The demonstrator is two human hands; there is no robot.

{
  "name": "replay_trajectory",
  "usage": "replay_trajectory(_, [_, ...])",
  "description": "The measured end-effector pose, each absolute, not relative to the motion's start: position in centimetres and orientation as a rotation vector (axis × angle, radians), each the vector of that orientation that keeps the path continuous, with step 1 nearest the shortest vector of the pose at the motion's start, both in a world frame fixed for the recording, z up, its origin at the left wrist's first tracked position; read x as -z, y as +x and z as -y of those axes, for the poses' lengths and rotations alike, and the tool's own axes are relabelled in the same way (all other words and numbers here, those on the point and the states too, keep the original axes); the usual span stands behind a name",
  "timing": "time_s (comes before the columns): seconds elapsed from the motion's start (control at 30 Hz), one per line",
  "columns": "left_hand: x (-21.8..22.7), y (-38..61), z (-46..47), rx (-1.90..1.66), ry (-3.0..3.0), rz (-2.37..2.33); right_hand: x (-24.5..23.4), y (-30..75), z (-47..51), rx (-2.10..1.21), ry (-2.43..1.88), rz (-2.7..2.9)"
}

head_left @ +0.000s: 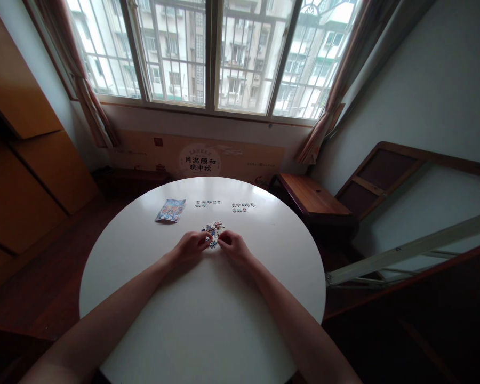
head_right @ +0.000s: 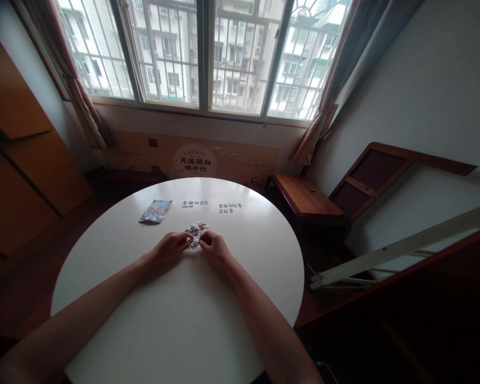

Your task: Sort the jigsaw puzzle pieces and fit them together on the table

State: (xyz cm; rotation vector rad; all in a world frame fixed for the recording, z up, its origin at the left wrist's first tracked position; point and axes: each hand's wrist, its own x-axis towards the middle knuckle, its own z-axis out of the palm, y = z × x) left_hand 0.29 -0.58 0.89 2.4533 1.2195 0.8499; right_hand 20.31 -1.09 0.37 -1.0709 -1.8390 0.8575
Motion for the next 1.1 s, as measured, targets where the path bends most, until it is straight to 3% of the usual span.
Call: replay_trajectory(1.1, [-0.48, 0.27, 0.39, -0.834, 2.477, -1.228, -0.59, 20.26, 1.09, -0.782, -1.146, 1.855])
